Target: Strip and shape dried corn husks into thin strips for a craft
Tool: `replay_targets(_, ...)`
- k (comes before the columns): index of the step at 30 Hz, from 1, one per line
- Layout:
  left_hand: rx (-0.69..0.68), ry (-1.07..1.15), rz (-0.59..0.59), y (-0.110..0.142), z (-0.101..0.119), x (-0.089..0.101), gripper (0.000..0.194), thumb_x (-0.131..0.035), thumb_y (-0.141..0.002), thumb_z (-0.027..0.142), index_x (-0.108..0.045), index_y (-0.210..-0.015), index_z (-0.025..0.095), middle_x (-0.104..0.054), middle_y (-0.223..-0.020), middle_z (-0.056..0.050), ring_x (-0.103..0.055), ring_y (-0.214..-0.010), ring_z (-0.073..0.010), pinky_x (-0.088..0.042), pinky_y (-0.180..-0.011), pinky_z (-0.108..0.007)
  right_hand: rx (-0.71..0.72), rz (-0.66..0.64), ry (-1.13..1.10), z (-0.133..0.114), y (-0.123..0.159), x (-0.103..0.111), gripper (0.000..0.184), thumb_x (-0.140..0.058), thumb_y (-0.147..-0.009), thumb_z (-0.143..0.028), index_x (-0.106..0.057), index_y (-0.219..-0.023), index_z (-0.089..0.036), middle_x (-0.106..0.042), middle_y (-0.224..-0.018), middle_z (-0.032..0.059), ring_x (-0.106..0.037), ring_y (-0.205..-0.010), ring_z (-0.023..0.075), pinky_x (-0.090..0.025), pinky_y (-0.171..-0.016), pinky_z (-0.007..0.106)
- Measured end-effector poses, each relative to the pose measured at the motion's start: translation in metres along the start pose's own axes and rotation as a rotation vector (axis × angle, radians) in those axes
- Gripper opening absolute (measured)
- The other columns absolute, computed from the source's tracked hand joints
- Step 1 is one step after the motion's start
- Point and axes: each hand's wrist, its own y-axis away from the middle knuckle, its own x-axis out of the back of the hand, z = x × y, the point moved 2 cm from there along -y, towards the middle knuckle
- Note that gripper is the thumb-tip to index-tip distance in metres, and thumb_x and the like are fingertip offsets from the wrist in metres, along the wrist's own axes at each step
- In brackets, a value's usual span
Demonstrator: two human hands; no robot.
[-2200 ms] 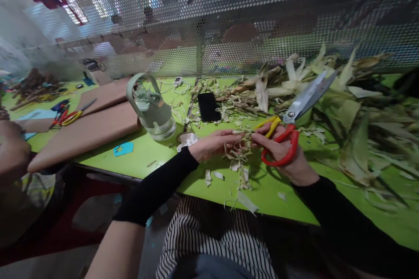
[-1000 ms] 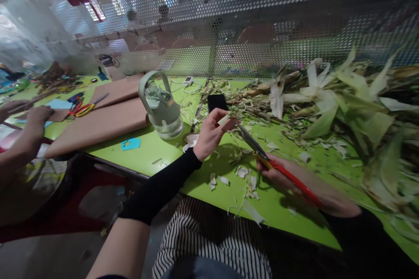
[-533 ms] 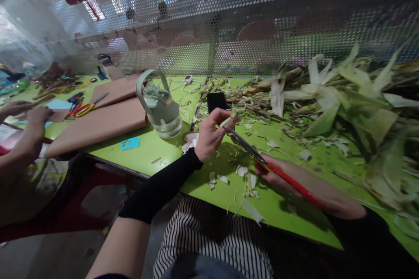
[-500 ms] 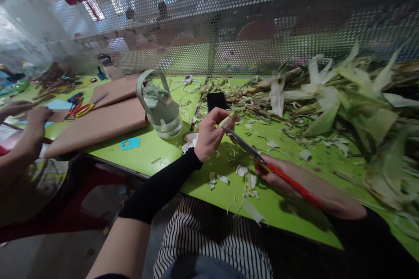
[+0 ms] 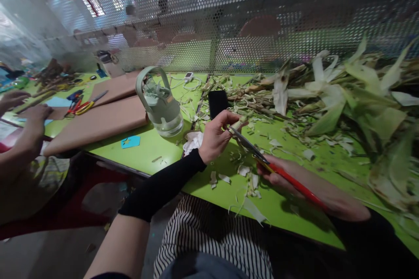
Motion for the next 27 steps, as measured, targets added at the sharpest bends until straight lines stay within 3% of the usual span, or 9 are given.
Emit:
replay_targets(3, 0.012, -0.043, 0.017, 0.0, 0.002, 0.0, 0.01, -0.075, -0.082, 0.028, -0.068, -0.084, 0.022, -0.069, -0.082, 0.001, -0.056, -0.073, -0.0117, -0.043, -0.073, -0.025, -0.007, -0.082, 0.03, 0.005, -0.001, -0.001, 0.064, -0.047, -0.081, -0.084, -0.055, -0.087, -0.021, -0.055, -0.078, 0.0047, -0.047, -0.067, 0.0189, -0.042, -0.059, 0.034)
replay_targets(14, 0.0, -0.072, 0.019, 0.002, 0.006, 0.0, 0.005, -0.072, -0.081, 0.02, -0.068, -0.082, 0.023, -0.07, -0.082, 0.001, -0.059, -0.078, -0.0135, -0.045, -0.077, -0.026, -0.021, -0.062, 0.034, -0.006, 0.0, -0.002, 0.068, -0.043, -0.079, -0.089, -0.052, -0.082, -0.022, -0.052, -0.073, 0.0033, -0.043, -0.064, 0.0175, -0.039, -0.056, 0.033)
replay_targets(22, 0.043, -0.044, 0.03, 0.001, 0.002, 0.0, 0.008, -0.075, -0.08, 0.019, -0.068, -0.082, 0.023, -0.07, -0.082, 0.001, -0.059, -0.076, -0.013, -0.045, -0.077, -0.026, -0.035, -0.061, 0.007, -0.006, -0.001, -0.001, 0.062, -0.049, -0.08, -0.084, -0.053, -0.081, -0.022, -0.053, -0.074, 0.0036, -0.044, -0.065, 0.0179, -0.041, -0.057, 0.033)
replay_targets(27, 0.03, -0.014, 0.01, 0.002, 0.0, 0.0, 0.01, -0.076, -0.08, 0.022, -0.067, -0.082, 0.023, -0.068, -0.08, 0.002, -0.059, -0.073, -0.0114, -0.045, -0.074, -0.025, -0.083, -0.034, -0.09, 0.002, -0.002, -0.006, 0.059, -0.06, -0.077, -0.08, -0.05, -0.073, -0.022, -0.046, -0.066, 0.0, -0.037, -0.057, 0.0137, -0.031, -0.047, 0.028)
